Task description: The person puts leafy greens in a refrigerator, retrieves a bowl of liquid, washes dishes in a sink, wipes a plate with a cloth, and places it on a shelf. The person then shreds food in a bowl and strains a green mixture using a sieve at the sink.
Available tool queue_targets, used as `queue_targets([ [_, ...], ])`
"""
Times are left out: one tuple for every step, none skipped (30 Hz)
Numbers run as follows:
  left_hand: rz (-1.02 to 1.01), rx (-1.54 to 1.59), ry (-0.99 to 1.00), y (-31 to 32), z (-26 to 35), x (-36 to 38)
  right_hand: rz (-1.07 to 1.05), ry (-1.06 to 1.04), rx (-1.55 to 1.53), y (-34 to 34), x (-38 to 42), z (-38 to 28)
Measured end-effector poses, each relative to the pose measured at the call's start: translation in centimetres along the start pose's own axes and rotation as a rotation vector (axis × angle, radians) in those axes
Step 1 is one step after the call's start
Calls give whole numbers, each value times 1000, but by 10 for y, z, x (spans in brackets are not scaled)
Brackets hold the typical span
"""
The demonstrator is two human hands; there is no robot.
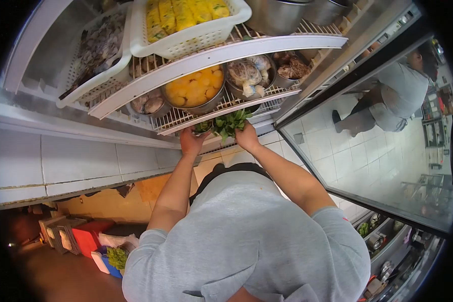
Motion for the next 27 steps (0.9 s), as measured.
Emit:
queue_targets([
  [-19,15,-20,-3,-2,0,-8,3,-20,3,-4,3],
  [-42,30,-41,-6,-5,2,-14,11,-41,6,-7,8],
  [-43,29,-47,-14,-5,4,-19,14,-38,9,-9,8],
  [-40,29,-34,-24,-6,7,-30,-2,-22,13,-12,4],
  [-39,28,-18,-33,-7,10,-36,-16,-9,18,-14,0],
  [-46,26,-15,-39,-13,13,-32,-11,-12,21,-16,-4],
  [-18,23,-2,-47,-19,17,-44,-12,44,25,-17,-11],
  [9,20,12,-53,-24,20,-56,-13,100,28,-19,-18],
  [1,19,18,-55,-28,22,-49,-7,94,31,-22,-25],
  [11,33,22,-57,-32,23,-39,11,175,35,-25,-29],
  [23,47,25,-58,-35,24,-30,30,257,37,-27,-33],
  [16,45,31,-59,-33,25,-24,35,252,42,-30,-35],
  [25,36,38,-59,-29,26,-52,25,317,48,-32,-38],
  [35,26,44,-59,-26,27,-80,12,384,54,-35,-40],
  [33,25,45,-60,-24,31,-80,15,382,63,-40,-31],
  [33,9,7,-62,-26,34,-36,-97,418,75,-48,-22],
  [35,-8,-31,-65,-28,36,9,-211,453,85,-57,-18],
  [37,-12,-30,-68,-24,39,8,-213,450,93,-67,-14],
  [13,6,-49,-70,-22,44,-31,-252,607,104,-73,-13],
  [-15,22,-68,-73,-22,49,-72,-287,763,117,-74,-9],
  [-22,17,-67,-75,-23,54,-73,-281,758,121,-71,-14],
  [3,8,-15,-78,-21,57,-92,-278,838,124,-68,-23],
  [26,1,38,-80,-19,60,-112,-274,918,125,-64,-31],
  [19,-1,41,-80,-18,61,-147,-214,928,125,-66,-27],
  [-3,-1,45,-79,-18,61,-146,-208,925,124,-66,-27],
  [-23,0,47,-77,-18,61,-65,-221,859,117,-67,-31],
  [-25,0,46,-76,-16,59,13,-234,794,112,-68,-32],
])
Point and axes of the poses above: each hand's wrist, its own x-axis away from the middle knuckle, its own y-axis out of the palm, z = x × y, the point moved 7 cm from there along -x, towards the middle knuckle, and after that the axes turned 3 degrees about -x, right-handed, at the moved point
